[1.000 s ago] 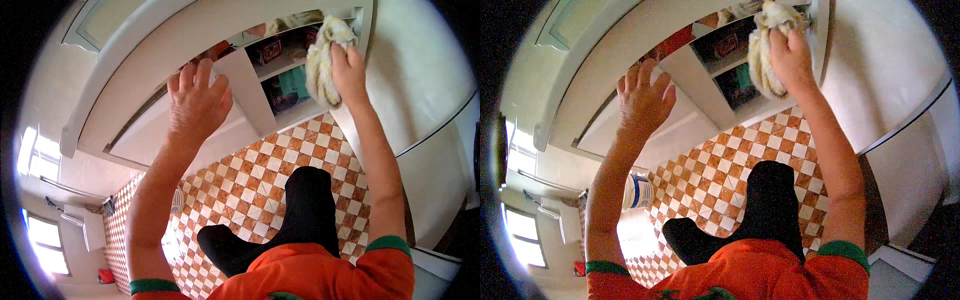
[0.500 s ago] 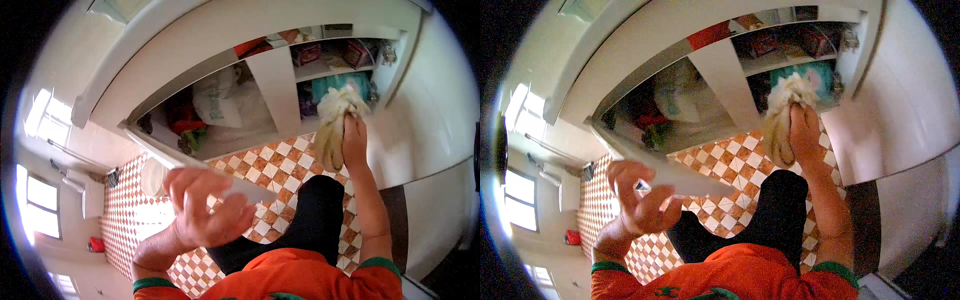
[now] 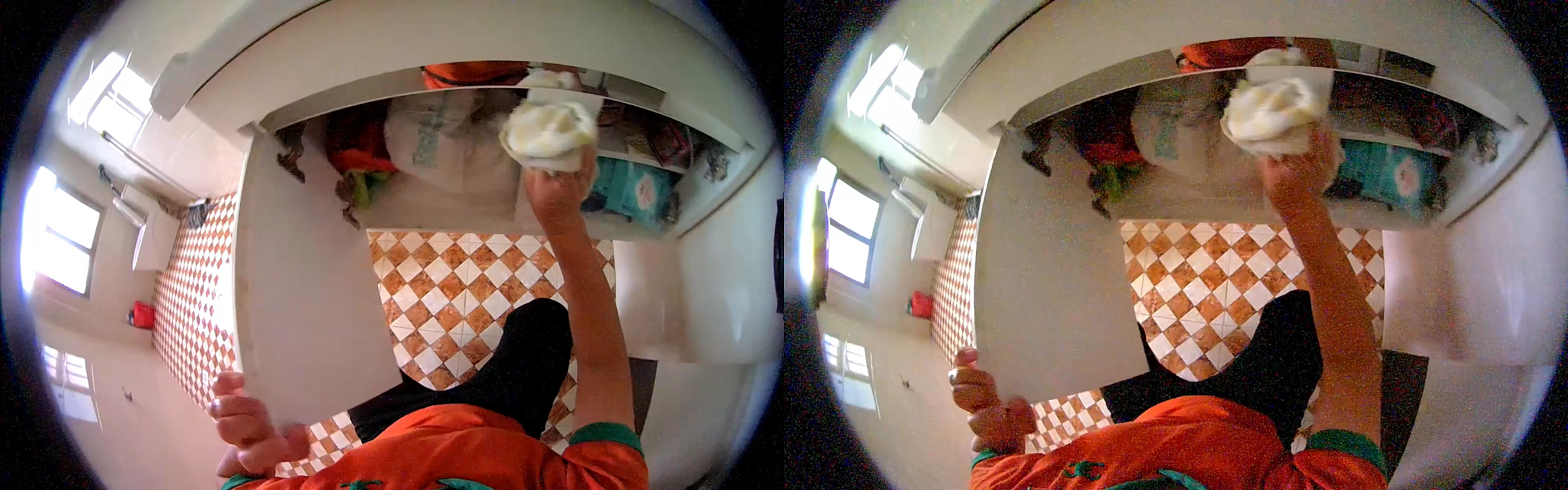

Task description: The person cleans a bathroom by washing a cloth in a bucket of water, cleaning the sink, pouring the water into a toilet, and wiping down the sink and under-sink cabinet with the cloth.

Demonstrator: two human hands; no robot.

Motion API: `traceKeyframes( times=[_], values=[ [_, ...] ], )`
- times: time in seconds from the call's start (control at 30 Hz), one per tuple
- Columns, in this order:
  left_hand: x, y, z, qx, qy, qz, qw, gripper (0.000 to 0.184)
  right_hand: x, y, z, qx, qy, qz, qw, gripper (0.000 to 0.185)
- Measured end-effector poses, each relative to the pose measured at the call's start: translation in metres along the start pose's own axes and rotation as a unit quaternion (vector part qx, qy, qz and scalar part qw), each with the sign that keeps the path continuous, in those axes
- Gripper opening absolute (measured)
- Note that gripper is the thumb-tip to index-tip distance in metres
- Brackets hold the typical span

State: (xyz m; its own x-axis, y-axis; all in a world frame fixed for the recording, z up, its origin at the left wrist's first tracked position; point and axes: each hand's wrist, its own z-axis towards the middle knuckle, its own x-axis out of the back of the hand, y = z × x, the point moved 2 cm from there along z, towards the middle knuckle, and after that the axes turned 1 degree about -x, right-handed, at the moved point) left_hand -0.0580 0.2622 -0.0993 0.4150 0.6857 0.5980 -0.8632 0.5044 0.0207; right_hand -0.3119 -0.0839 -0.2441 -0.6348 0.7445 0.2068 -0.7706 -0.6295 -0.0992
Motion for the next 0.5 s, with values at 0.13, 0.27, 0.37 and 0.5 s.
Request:
traceKeyframes(
  times=[0.13,0.27,0.37,0.5],
  values=[
    [0.023,-0.013,-0.038,0.082,0.074,0.034,0.993,0.016,0.006,-0.016,-0.016,-0.119,-0.062,0.091,0.987,0.058],
    [0.039,-0.038,-0.060,0.133,0.135,0.006,0.982,0.012,0.018,-0.003,-0.082,0.032,-0.223,-0.110,0.968,0.038],
    [0.052,-0.059,-0.075,0.185,0.147,0.058,0.970,0.008,0.018,0.011,-0.119,-0.043,-0.259,0.056,0.963,0.029],
    [0.055,-0.075,-0.085,0.211,0.204,-0.017,0.956,0.019,0.042,-0.035,-0.077,-0.065,-0.270,0.067,0.958,0.038]
  ],
)
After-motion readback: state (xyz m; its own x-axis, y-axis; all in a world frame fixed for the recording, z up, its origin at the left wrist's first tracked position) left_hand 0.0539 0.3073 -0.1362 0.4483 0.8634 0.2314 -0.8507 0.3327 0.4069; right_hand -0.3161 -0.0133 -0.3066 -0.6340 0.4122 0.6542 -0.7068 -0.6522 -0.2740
